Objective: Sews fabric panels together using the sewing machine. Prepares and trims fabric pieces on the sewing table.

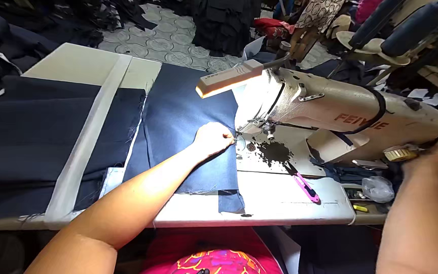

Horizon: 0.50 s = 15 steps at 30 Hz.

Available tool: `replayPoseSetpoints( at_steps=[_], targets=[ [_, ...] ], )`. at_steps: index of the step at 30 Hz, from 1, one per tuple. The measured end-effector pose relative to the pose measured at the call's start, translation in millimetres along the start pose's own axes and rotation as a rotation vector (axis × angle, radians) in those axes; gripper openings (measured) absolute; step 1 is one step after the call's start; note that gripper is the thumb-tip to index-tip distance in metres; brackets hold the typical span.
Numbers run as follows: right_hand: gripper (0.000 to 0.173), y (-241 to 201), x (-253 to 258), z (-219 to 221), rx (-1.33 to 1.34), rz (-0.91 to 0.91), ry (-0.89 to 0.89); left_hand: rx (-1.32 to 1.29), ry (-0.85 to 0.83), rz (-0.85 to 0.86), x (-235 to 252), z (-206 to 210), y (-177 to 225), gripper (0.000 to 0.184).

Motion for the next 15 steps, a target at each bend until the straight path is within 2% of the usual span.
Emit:
replayPoseSetpoints(
  at_steps=[1, 2, 4, 6, 8, 11, 13, 15],
  targets=[
    [0.054, 22, -5, -4, 0.096, 0.016, 0.047, 0.002, 0.002, 0.004, 1, 0, 0, 0.020],
    [0.050, 33, -12, -6, 0.079, 0.064, 0.081, 0.001, 0.002, 0.005, 1, 0, 0, 0.020],
    [0.045, 23, -27, -11, -0.186, 0.103, 0.118, -0.008, 0.008, 0.013, 1, 0, 0, 0.021],
    [0.050, -25, -51, -8, -0.438, 0.001, 0.189, -0.030, 0.015, 0.019, 1, -1, 0, 0.021],
    [0.047, -88, -95, 20, -0.440, -0.283, 0.156, -0.055, 0.025, 0.021, 2, 0, -1, 0.021],
    [0.030, -156, -182, 103, -0.313, -0.614, -0.213, -0.096, 0.041, 0.029, 2, -2, -1, 0.020],
    [0.020, -172, -229, 161, -0.248, -0.603, -0.524, -0.094, 0.055, 0.039, 1, -2, 0, 0.021],
    [0.013, -171, -252, 203, -0.175, -0.524, -0.700, -0.096, 0.058, 0.045, 0, -2, 0, 0.021]
  ],
)
Point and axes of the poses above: each hand's wrist, its own x-axis towards the middle knuckle, its own z-axis out of the palm, y = z × x, the point moved 6 cm from there along x, towards the middle knuckle, and after that the axes turned 10 degrees about -z, right-handed, at the moved point
